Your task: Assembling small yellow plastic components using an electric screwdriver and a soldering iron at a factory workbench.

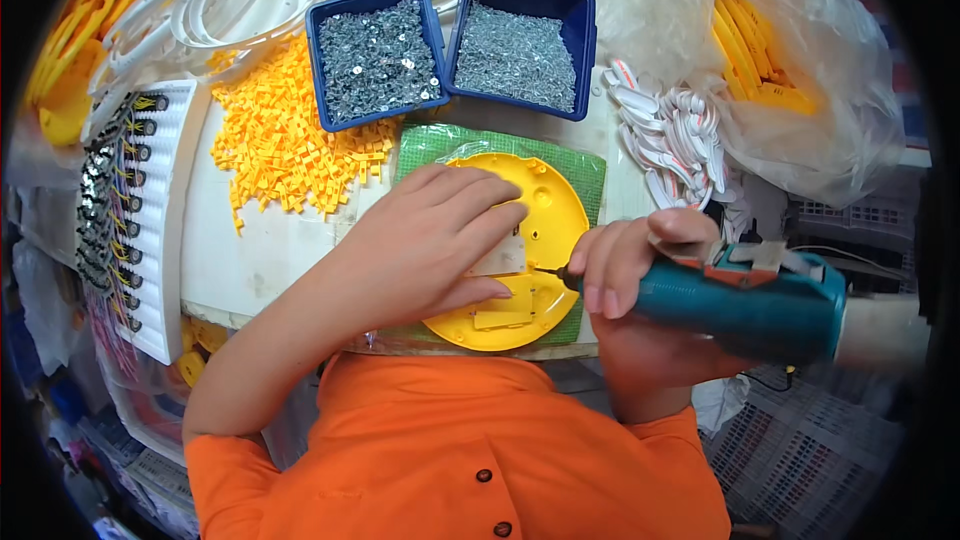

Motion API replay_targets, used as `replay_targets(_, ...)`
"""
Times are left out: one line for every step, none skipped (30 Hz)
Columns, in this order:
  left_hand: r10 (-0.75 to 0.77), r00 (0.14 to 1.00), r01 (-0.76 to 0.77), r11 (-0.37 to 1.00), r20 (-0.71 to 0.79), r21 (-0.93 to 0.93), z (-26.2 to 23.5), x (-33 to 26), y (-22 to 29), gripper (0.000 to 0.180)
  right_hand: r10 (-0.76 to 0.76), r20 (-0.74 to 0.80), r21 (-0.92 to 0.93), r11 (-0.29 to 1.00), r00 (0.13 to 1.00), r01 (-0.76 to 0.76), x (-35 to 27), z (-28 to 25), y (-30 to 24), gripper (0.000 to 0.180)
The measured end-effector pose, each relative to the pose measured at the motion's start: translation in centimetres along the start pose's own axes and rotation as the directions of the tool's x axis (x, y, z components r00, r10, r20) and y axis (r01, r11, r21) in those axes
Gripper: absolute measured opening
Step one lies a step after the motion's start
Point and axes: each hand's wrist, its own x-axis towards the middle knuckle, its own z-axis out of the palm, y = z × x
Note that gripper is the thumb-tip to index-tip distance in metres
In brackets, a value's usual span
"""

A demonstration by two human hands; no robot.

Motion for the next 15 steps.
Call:
replay_targets(0.013, 0.999, -0.014, 0.999, 0.046, 0.028, 0.2, 0.5, 0.0, 0.07, 0.008, 0.043, 0.002, 1.0, 0.999, -0.008, 0.1, -0.2, 0.3, 0.075)
replay_targets(0.006, 0.999, -0.007, 1.0, 0.039, 0.029, 0.7, 0.8, -0.2, 0.07, 0.016, 0.085, 0.004, 1.0, 0.996, -0.017, 0.2, -0.3, 0.6, 0.065)
replay_targets(0.014, 0.997, -0.019, 0.997, 0.071, 0.068, 1.7, 0.8, -0.5, 0.076, 0.025, 0.128, 0.006, 1.0, 0.991, -0.026, 0.3, -0.5, 0.8, 0.054)
replay_targets(0.024, 0.994, -0.035, 0.994, 0.105, 0.102, 2.4, 0.9, -0.8, 0.082, 0.035, 0.164, 0.005, 0.999, 0.986, -0.036, 0.3, -0.6, 1.1, 0.044)
replay_targets(0.02, 0.995, -0.03, 0.995, 0.101, 0.097, 2.8, 0.8, -0.9, 0.082, 0.045, 0.201, 0.005, 0.999, 0.979, -0.047, 0.4, -0.7, 1.3, 0.034)
replay_targets(0.015, 0.994, -0.031, 0.99, 0.112, 0.137, 3.1, 0.7, -1.0, 0.083, 0.056, 0.239, 0.006, 0.998, 0.97, -0.059, 0.5, -0.7, 1.5, 0.024)
replay_targets(0.014, 0.992, -0.036, 0.984, 0.123, 0.173, 3.3, 0.7, -0.9, 0.085, 0.007, 0.187, -0.077, 0.997, 0.982, 0.007, 0.2, 0.0, 1.5, 0.019)
replay_targets(0.012, 0.993, -0.031, 0.986, 0.119, 0.167, 3.3, 0.6, -0.9, 0.085, 0.015, 0.188, -0.082, 0.997, 0.982, 0.0, 0.1, 0.0, 1.6, 0.019)
replay_targets(0.016, 0.992, -0.038, 0.984, 0.126, 0.173, 3.4, 0.6, -1.0, 0.084, 0.014, 0.203, -0.079, 0.997, 0.979, 0.002, 0.0, 0.0, 1.8, 0.018)
replay_targets(0.024, 0.991, -0.048, 0.982, 0.133, 0.182, 3.4, 0.8, -1.1, 0.084, 0.01, 0.219, -0.078, 0.997, 0.976, 0.007, -0.1, -0.2, 2.0, 0.018)
replay_targets(0.023, 0.992, -0.046, 0.983, 0.127, 0.18, 3.4, 0.9, -1.1, 0.084, -0.021, 0.207, -0.048, 0.998, 0.978, 0.032, -0.4, -0.3, 2.4, 0.019)
replay_targets(0.028, 0.99, -0.053, 0.982, 0.139, 0.181, 3.4, 1.0, -1.1, 0.084, -0.019, 0.21, -0.053, 0.998, 0.978, 0.031, -0.5, -0.4, 2.6, 0.019)
replay_targets(0.029, 0.988, -0.057, 0.981, 0.154, 0.183, 3.4, 0.9, -1.0, 0.084, -0.036, 0.221, -0.093, 0.994, 0.975, 0.058, -0.6, -0.5, 2.7, 0.02)
replay_targets(0.028, 0.988, -0.055, 0.982, 0.151, 0.182, 3.4, 0.9, -1.0, 0.084, -0.055, 0.232, -0.133, 0.987, 0.971, 0.087, -0.7, -0.5, 2.8, 0.02)
replay_targets(0.025, 0.988, -0.055, 0.98, 0.156, 0.191, 3.5, 0.9, -1.0, 0.084, -0.051, 0.217, -0.145, 0.986, 0.975, 0.084, -0.7, -0.2, 2.7, 0.021)
